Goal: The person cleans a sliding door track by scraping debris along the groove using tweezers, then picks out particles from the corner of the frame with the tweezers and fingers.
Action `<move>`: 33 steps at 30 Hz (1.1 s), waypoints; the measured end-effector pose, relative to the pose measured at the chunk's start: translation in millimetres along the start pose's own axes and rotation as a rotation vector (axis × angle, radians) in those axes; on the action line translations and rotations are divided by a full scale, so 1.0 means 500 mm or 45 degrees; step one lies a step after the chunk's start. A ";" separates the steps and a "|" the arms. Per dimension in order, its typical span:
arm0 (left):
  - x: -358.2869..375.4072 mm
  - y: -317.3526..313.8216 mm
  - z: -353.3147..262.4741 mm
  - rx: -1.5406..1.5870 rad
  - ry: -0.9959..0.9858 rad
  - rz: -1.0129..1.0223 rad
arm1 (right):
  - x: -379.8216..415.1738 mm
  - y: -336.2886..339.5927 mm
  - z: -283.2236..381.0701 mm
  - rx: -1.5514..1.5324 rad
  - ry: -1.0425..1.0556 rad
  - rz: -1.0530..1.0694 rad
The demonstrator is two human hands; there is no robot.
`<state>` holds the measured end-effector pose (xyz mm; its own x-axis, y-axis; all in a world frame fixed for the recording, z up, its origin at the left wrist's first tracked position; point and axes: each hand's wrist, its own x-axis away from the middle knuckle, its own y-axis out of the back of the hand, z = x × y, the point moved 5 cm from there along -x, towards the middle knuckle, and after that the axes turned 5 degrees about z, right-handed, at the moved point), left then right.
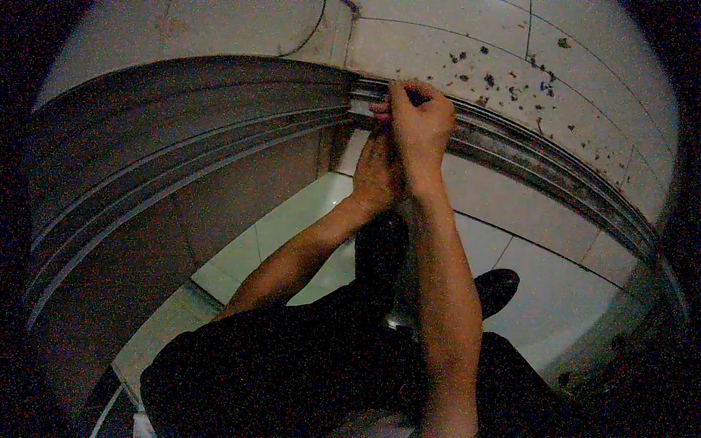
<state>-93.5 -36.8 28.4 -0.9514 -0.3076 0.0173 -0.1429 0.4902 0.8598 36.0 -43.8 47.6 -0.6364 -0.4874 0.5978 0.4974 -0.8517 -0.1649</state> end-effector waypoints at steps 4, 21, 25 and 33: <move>0.007 -0.005 0.004 0.047 0.099 0.129 | -0.006 -0.012 0.003 0.042 -0.005 0.053; -0.010 -0.001 -0.002 -0.072 0.085 0.127 | -0.019 -0.015 -0.003 -0.219 -0.087 0.092; -0.003 -0.011 0.004 -0.086 0.046 0.080 | 0.007 0.037 0.032 -0.305 -0.044 -0.011; -0.007 -0.009 0.002 -0.046 0.063 0.125 | 0.025 0.057 0.061 0.122 0.150 -0.094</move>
<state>-89.7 -37.2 24.1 -0.9454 -0.3002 0.1266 -0.0391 0.4904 0.8706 60.1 -68.2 74.6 -0.7351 -0.4485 0.5085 0.4974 -0.8664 -0.0451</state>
